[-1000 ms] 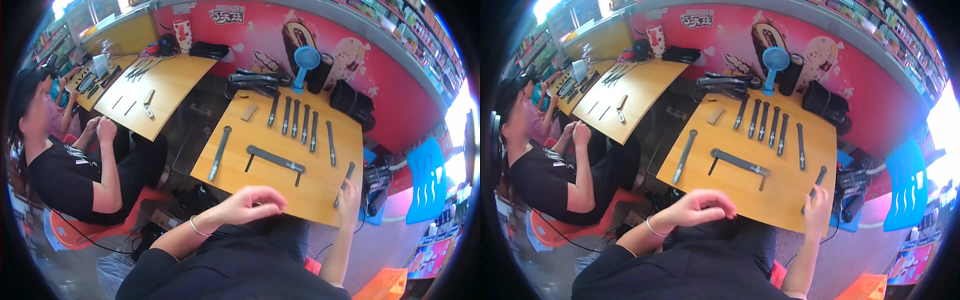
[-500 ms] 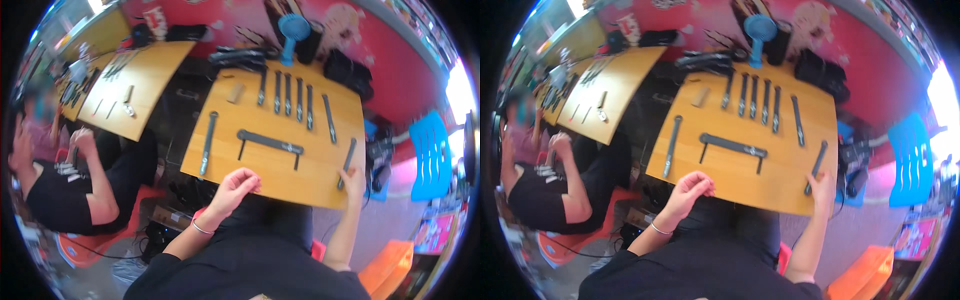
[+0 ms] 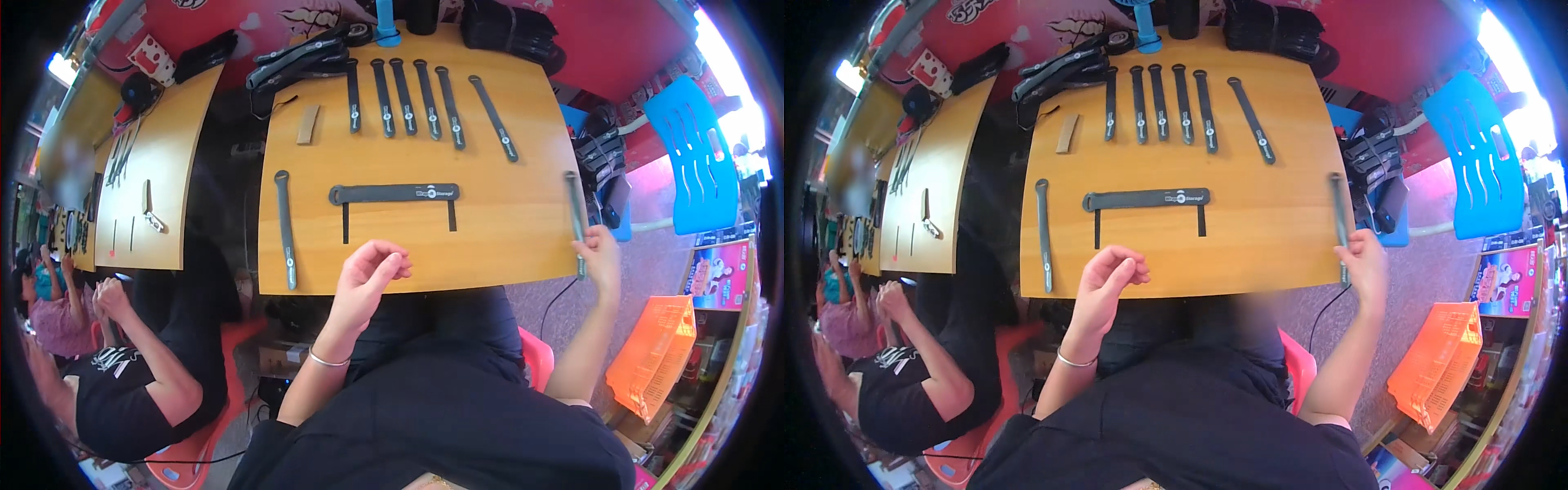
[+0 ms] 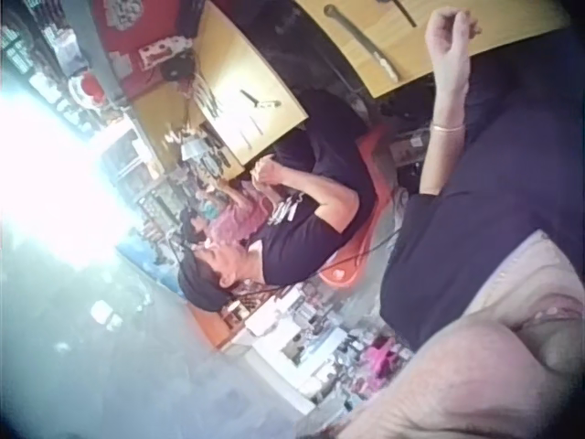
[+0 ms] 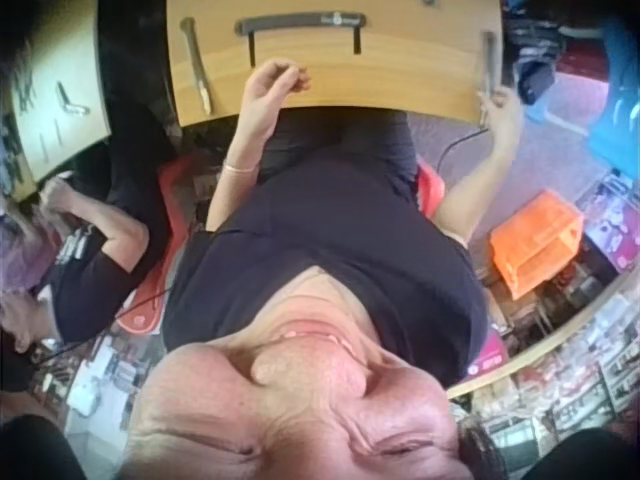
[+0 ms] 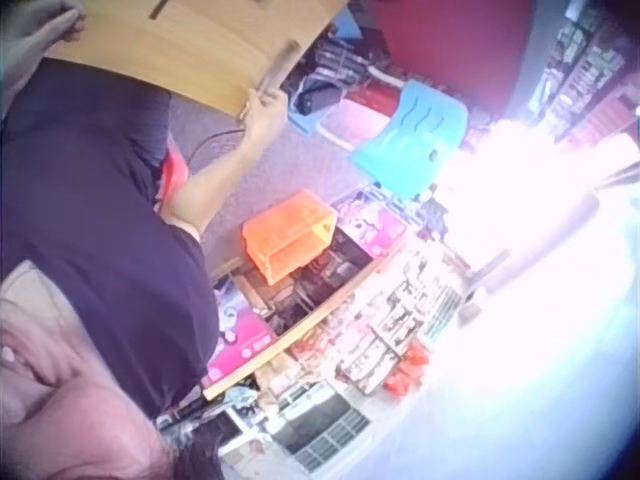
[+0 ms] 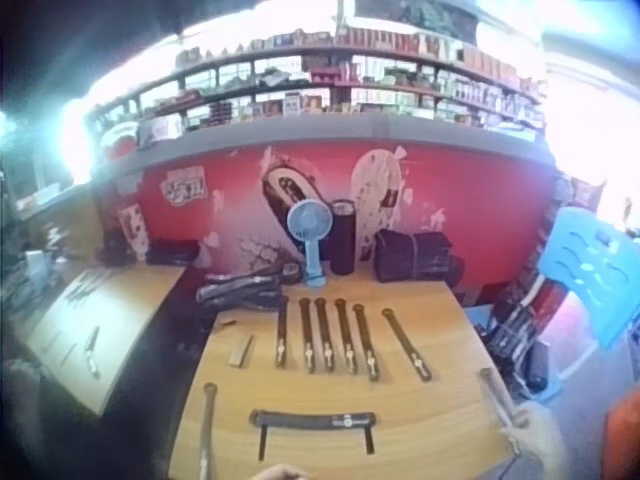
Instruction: The person stacks straps on a table by hand, placing them one by one horizontally on top of each other between alignment marks and pressing them flat.
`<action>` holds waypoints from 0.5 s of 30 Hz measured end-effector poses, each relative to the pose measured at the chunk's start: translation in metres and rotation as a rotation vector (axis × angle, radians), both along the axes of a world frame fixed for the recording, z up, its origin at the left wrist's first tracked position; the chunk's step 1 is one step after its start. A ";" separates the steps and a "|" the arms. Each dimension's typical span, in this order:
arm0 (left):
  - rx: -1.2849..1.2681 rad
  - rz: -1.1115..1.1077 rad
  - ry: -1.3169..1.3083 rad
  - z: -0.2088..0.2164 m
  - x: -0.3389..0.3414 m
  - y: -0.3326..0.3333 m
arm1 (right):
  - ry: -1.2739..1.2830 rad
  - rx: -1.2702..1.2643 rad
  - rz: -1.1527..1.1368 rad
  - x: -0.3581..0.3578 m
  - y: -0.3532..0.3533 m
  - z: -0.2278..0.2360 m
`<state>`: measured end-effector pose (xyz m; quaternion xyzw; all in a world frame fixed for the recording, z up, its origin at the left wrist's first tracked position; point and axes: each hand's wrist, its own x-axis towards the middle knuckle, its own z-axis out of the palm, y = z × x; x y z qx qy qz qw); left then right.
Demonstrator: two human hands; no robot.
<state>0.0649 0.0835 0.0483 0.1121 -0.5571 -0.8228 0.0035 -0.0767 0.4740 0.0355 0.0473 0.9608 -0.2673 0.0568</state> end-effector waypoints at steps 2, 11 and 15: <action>-0.023 -0.054 -0.005 0.000 -0.005 0.003 | 0.154 -0.189 -0.098 0.005 -0.001 0.017; 0.020 0.002 0.214 0.014 -0.009 -0.023 | -0.155 -0.358 0.891 0.057 -0.176 0.067; -0.094 0.050 0.070 0.010 0.011 -0.037 | -0.190 -0.358 0.974 0.044 -0.194 0.059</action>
